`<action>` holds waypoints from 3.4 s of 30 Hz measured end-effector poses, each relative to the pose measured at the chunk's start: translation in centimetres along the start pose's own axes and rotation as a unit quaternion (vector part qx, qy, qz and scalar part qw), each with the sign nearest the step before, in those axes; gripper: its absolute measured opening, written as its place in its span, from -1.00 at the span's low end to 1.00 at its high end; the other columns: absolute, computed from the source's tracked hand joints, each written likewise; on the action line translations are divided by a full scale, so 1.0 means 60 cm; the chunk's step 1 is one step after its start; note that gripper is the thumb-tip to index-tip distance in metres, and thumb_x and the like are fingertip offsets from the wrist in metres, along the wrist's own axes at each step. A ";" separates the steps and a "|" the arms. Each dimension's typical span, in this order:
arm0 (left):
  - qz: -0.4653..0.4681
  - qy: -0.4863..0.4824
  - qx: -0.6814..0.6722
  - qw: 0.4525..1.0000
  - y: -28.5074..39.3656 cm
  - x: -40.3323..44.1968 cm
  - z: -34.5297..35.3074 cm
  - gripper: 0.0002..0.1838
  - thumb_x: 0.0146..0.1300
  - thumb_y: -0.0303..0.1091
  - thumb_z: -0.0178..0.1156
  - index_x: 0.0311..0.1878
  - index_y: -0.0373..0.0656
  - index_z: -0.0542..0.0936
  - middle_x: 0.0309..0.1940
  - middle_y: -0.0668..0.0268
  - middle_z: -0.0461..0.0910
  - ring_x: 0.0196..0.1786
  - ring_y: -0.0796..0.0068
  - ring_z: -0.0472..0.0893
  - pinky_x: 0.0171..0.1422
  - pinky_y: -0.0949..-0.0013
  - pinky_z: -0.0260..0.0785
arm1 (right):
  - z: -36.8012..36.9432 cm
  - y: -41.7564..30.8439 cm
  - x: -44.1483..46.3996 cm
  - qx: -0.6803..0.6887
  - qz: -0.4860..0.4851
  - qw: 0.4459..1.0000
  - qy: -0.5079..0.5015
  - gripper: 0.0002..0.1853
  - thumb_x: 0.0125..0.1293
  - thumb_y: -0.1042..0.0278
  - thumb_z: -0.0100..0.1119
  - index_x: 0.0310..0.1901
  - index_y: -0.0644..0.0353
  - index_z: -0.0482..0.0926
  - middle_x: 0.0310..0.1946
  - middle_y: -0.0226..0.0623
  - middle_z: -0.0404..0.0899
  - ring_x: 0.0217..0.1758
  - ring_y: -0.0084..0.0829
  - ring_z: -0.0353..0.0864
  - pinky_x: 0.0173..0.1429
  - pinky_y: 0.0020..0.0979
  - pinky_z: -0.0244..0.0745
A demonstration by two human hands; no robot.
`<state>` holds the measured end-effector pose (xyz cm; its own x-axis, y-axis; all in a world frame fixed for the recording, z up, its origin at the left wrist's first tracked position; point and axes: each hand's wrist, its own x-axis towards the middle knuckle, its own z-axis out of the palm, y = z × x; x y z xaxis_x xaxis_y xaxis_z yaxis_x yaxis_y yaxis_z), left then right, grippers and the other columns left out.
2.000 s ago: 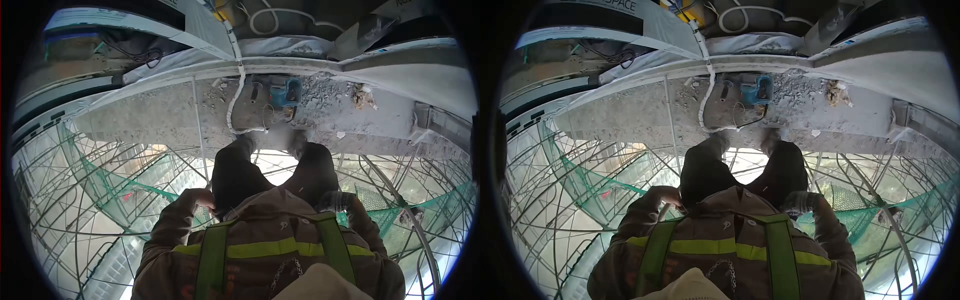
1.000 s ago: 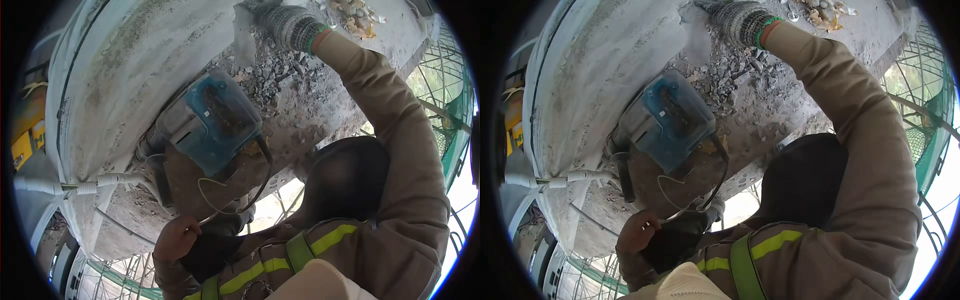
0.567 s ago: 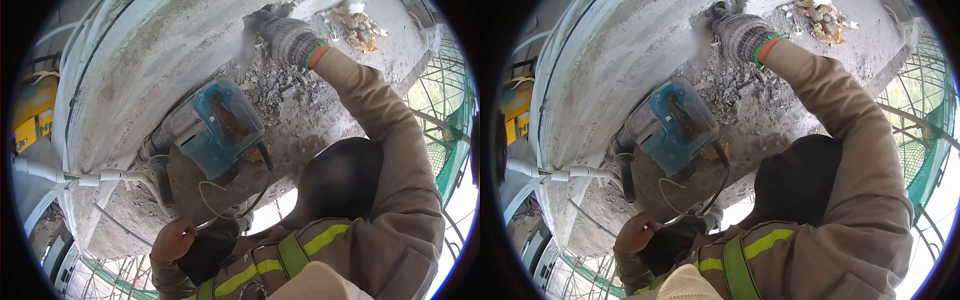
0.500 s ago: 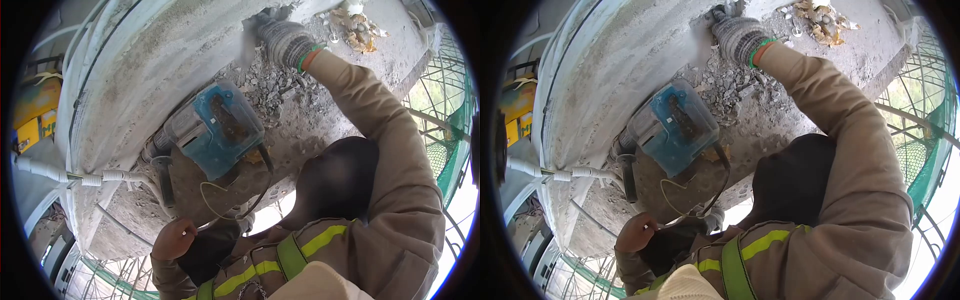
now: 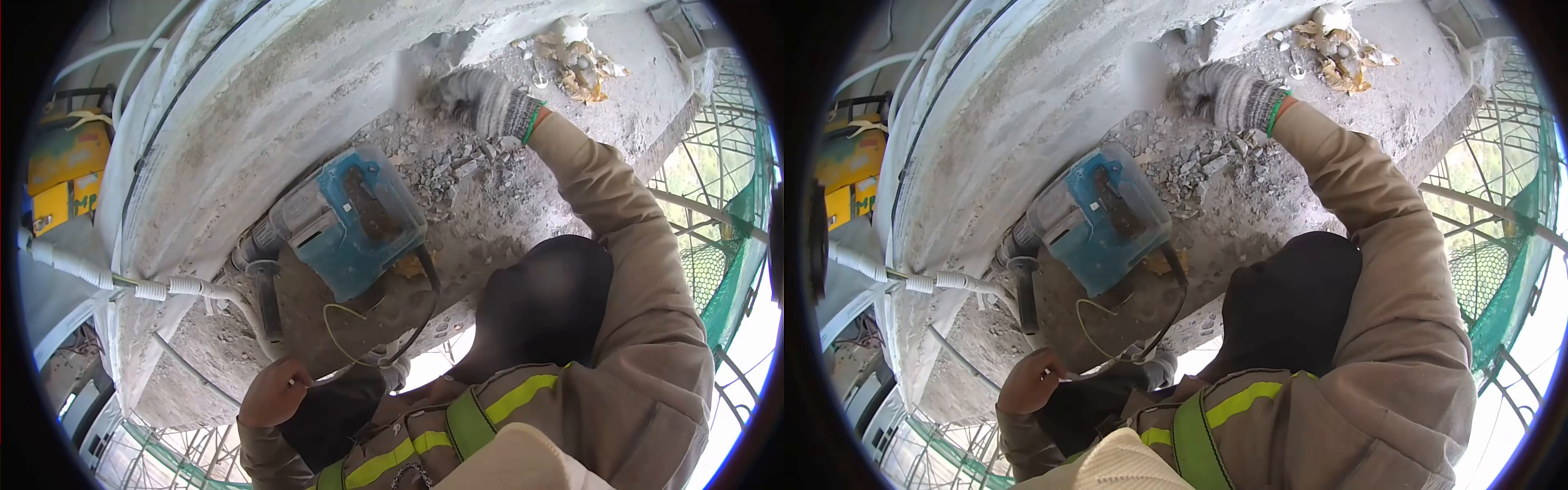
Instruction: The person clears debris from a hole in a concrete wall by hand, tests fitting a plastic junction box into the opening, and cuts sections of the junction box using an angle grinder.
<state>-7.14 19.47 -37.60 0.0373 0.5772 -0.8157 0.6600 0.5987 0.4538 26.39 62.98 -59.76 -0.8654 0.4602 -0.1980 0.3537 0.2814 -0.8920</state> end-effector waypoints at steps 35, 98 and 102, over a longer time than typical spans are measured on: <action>-0.011 0.053 -0.006 0.999 0.003 -0.022 0.020 -0.92 0.25 -0.44 0.21 -0.29 -0.26 0.61 -0.34 0.12 0.62 -0.25 0.11 0.67 -0.15 0.17 0.49 | -0.008 -0.016 0.023 -0.048 -0.055 0.995 0.070 -0.81 0.34 0.59 0.17 -0.06 0.22 0.68 -0.36 -0.29 0.65 -0.39 -0.37 0.64 -0.27 -0.35 0.64; -0.003 0.067 -0.008 0.998 -0.001 -0.026 0.025 -0.91 0.33 -0.45 0.28 -0.23 -0.27 0.60 -0.29 0.18 0.59 -0.26 0.29 0.66 -0.14 0.31 0.50 | -0.021 -0.120 0.002 -0.425 0.036 0.893 0.141 -0.62 0.35 0.26 0.25 0.15 0.20 0.59 -0.01 0.06 0.69 0.03 0.04 0.68 0.17 -0.11 0.59; -0.016 0.066 -0.011 0.998 0.000 -0.027 0.027 -0.89 0.33 -0.42 0.28 -0.23 -0.28 0.61 -0.29 0.17 0.59 -0.26 0.27 0.67 -0.14 0.29 0.50 | -0.026 -0.022 0.041 -0.296 -0.039 0.943 0.147 -0.67 0.15 0.31 0.42 -0.04 0.15 0.69 -0.08 -0.03 0.73 0.00 0.00 0.72 0.13 -0.12 0.62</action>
<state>-5.97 17.65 -36.88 -0.0828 0.6249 -0.7763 0.6427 0.6289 0.4376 24.34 65.09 -58.45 -0.7922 0.6076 0.0577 0.5043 0.7049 -0.4988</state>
